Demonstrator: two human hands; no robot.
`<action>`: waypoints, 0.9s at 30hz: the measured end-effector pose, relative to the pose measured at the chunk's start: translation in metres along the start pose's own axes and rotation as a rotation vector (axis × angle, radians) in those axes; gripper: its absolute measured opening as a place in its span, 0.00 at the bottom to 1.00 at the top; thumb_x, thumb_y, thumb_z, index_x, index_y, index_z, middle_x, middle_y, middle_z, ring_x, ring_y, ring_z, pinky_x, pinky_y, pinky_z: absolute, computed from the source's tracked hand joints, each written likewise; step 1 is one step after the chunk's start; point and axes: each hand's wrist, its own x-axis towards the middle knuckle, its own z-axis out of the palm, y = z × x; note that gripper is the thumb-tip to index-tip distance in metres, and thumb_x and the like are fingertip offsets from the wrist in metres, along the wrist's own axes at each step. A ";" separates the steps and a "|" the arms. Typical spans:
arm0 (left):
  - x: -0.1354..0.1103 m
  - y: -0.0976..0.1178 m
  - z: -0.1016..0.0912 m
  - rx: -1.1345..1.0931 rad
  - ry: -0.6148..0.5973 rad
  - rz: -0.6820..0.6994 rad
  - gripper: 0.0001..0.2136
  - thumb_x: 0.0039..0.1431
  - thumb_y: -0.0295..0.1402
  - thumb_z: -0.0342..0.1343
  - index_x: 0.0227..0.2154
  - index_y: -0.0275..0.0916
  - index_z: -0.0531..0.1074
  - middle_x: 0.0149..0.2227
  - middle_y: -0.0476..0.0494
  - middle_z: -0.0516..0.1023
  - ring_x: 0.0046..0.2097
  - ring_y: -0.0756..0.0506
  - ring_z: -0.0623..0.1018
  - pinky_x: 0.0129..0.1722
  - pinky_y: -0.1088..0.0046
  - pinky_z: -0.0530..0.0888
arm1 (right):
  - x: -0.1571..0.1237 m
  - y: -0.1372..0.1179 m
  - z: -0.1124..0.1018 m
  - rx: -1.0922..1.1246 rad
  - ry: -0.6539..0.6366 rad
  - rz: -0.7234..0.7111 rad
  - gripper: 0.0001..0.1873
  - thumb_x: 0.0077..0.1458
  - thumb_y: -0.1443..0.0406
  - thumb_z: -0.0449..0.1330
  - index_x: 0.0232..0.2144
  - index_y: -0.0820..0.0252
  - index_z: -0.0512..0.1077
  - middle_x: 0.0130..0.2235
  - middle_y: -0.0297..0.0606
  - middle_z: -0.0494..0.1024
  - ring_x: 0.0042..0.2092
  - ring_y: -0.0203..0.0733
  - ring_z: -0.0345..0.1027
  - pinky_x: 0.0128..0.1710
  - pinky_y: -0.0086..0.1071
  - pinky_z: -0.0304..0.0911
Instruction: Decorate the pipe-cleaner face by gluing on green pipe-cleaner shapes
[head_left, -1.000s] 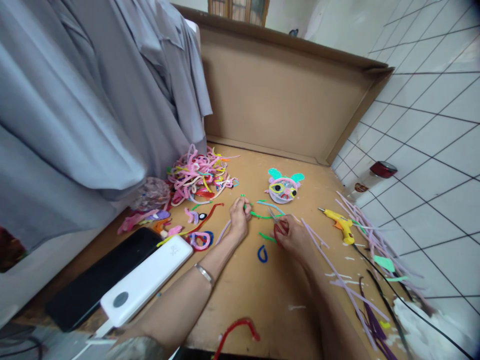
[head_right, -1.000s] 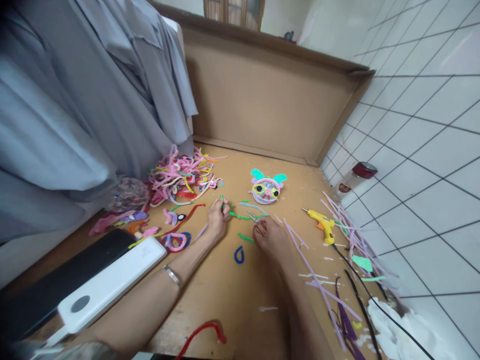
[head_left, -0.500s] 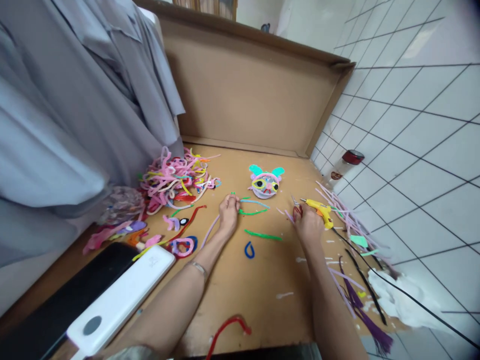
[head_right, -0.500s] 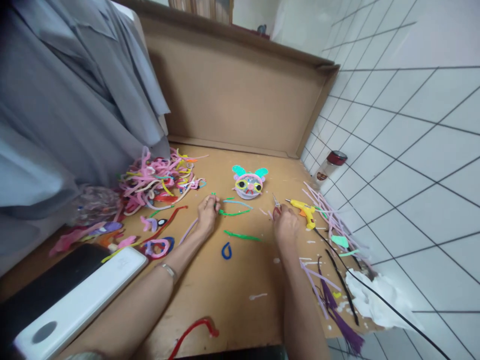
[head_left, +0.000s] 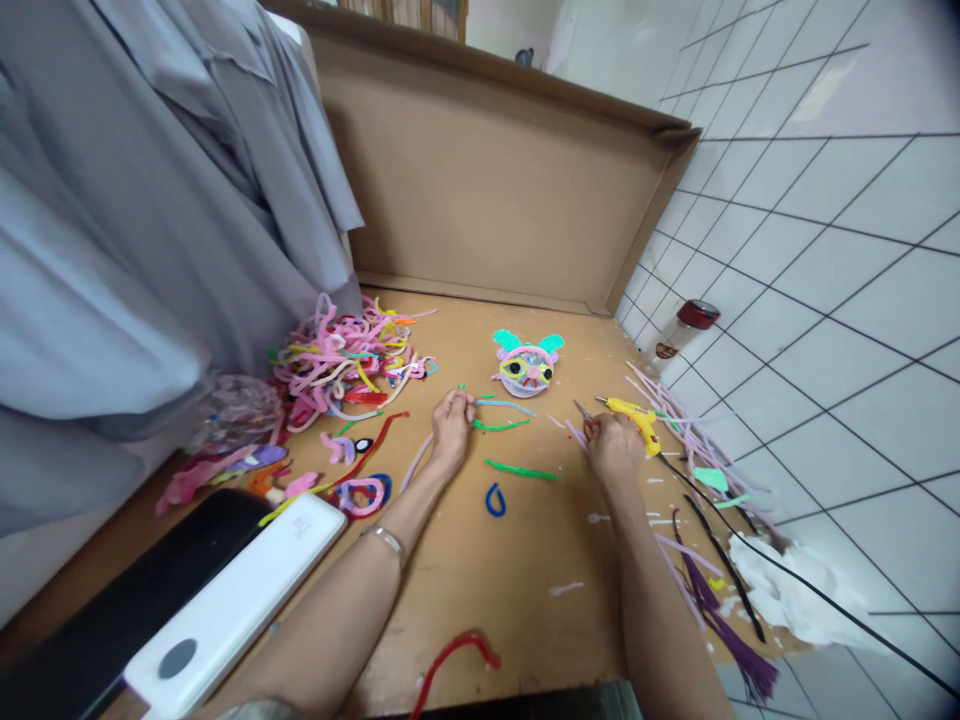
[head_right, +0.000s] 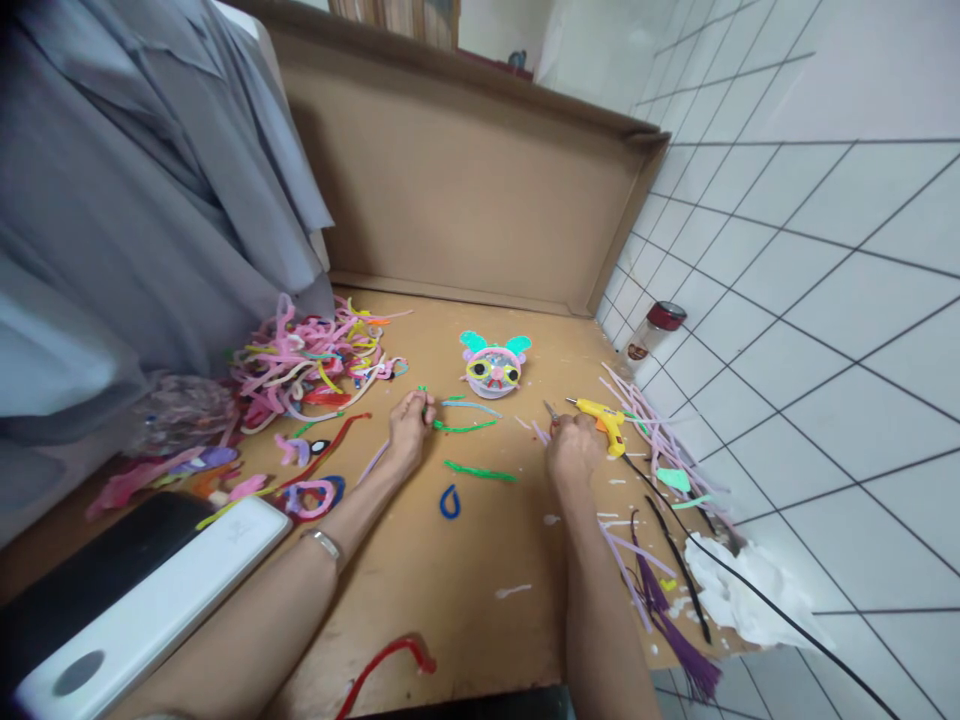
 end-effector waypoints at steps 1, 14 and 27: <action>0.000 0.000 0.000 0.004 -0.001 0.000 0.08 0.55 0.34 0.51 0.22 0.38 0.67 0.14 0.55 0.60 0.17 0.54 0.57 0.17 0.81 0.53 | -0.002 -0.003 -0.001 0.020 -0.016 -0.042 0.17 0.61 0.66 0.49 0.36 0.63 0.78 0.38 0.49 0.77 0.41 0.47 0.68 0.36 0.34 0.55; 0.001 -0.005 -0.001 0.064 -0.003 0.053 0.09 0.55 0.36 0.49 0.22 0.38 0.66 0.15 0.56 0.59 0.17 0.54 0.57 0.18 0.79 0.55 | -0.012 -0.032 0.019 0.020 -0.118 -0.401 0.12 0.61 0.68 0.51 0.36 0.64 0.75 0.43 0.50 0.74 0.45 0.48 0.64 0.43 0.37 0.53; 0.004 -0.009 -0.001 0.040 0.017 0.098 0.09 0.55 0.34 0.48 0.23 0.38 0.66 0.16 0.55 0.60 0.19 0.53 0.59 0.20 0.79 0.57 | -0.011 -0.088 0.009 0.311 -0.127 -0.513 0.15 0.63 0.66 0.49 0.47 0.59 0.72 0.45 0.46 0.79 0.46 0.44 0.73 0.44 0.33 0.64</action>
